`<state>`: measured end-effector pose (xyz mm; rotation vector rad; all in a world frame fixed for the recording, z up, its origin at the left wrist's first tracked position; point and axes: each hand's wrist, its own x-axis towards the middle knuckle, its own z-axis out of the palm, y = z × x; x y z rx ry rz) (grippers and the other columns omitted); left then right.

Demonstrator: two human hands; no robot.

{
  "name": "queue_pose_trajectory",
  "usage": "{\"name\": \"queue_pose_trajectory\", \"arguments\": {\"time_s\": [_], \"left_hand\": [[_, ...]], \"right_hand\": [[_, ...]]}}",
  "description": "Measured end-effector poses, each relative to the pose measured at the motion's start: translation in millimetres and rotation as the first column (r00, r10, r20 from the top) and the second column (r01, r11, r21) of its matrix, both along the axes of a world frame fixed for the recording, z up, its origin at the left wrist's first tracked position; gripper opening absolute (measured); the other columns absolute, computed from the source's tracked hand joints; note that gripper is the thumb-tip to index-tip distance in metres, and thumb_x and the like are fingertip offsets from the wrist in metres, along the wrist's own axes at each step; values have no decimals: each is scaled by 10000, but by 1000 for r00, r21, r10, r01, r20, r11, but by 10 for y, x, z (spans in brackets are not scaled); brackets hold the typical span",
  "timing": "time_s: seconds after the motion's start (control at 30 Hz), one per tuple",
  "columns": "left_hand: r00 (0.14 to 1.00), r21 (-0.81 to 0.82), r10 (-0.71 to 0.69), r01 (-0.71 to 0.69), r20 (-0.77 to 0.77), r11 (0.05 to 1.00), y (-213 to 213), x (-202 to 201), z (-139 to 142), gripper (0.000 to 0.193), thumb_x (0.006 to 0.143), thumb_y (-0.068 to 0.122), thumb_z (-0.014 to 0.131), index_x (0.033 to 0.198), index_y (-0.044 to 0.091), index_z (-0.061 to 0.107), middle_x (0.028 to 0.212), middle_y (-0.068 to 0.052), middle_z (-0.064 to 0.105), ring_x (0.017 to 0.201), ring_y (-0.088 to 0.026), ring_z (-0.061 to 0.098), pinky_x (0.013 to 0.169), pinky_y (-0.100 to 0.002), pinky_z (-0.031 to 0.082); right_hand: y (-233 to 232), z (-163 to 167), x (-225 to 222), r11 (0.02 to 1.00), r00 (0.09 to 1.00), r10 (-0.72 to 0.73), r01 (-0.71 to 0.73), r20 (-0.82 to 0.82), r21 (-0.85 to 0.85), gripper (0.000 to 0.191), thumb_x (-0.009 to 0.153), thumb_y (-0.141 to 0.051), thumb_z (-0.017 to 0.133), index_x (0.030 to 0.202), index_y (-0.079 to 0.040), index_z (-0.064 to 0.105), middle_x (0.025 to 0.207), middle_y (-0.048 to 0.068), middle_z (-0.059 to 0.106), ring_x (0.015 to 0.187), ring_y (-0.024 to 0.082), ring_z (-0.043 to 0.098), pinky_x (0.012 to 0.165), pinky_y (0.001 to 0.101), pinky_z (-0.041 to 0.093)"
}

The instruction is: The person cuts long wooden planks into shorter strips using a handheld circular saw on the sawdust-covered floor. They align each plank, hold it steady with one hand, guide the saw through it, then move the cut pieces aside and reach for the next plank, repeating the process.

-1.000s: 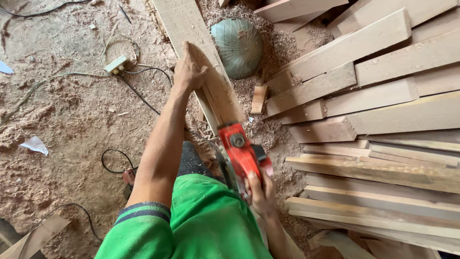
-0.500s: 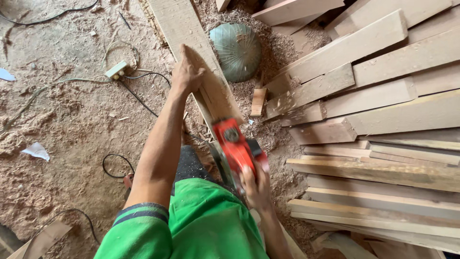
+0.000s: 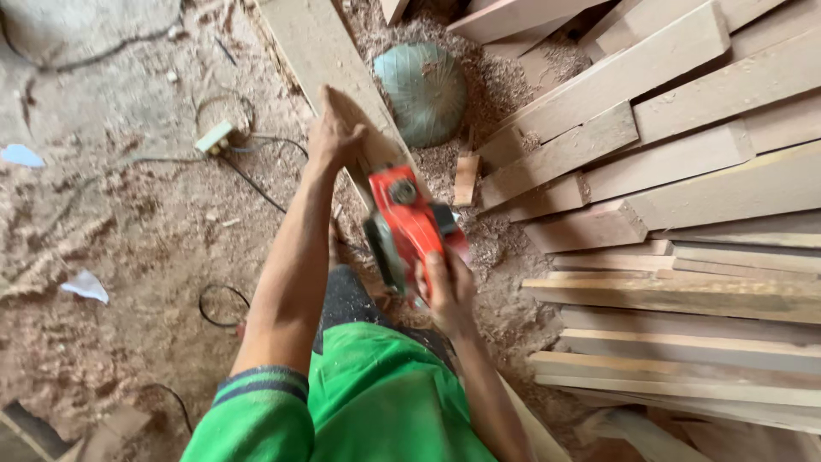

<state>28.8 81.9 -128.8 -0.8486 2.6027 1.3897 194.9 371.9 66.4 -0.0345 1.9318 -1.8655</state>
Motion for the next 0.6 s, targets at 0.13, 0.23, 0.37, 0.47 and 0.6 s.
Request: {"name": "queue_pose_trajectory", "arguments": {"time_s": [0.13, 0.23, 0.37, 0.47, 0.6], "left_hand": [[979, 15, 19, -22, 203, 1000, 70, 2, 137, 1236, 875, 383, 842, 1633, 139, -103, 1310, -317, 596, 1102, -390, 687, 947, -522, 592], [995, 33, 18, -21, 98, 999, 111, 60, 216, 1194, 903, 337, 824, 1617, 120, -107, 1318, -303, 598, 1150, -401, 661, 951, -544, 571], [987, 121, 21, -41, 161, 992, 77, 113, 275, 1104, 943, 314, 757, 1637, 175, -91, 1352, -297, 574, 1182, -389, 657, 933, -527, 601], [998, 147, 12, -22, 70, 989, 2, 168, 359, 1063, 956, 265, 754, 1628, 195, -67, 1393, -297, 529, 1120, -360, 671, 835, -466, 633], [974, 635, 227, -165, -17, 754, -75, 353, 556, 959, 931, 143, 680, 1663, 215, 66, 1180, -195, 666, 698, -204, 684, 511, -314, 584]], "right_hand": [[552, 155, 237, 993, 990, -98, 91, 99, 70, 327, 1048, -323, 554, 932, -23, 609, 663, -2, 560, 507, 66, 481, 448, 258, 415], [1008, 213, 554, 962, 960, -213, 173, 182, 212, 298, 1004, -306, 572, 941, -19, 623, 644, 12, 557, 495, 74, 465, 429, 265, 389], [1374, 150, 879, 915, 914, -371, 330, 162, 234, 318, 1000, -314, 574, 942, -6, 627, 642, 27, 548, 477, 92, 464, 431, 259, 373], [1500, 109, 999, 859, 849, -500, 462, 172, 219, 337, 1001, -326, 574, 952, 3, 629, 642, 37, 543, 477, 102, 470, 424, 261, 375], [1611, 83, 1043, 772, 753, -634, 607, 175, 185, 345, 986, -345, 582, 1008, -9, 658, 626, 49, 544, 464, 114, 475, 414, 265, 374]]}}
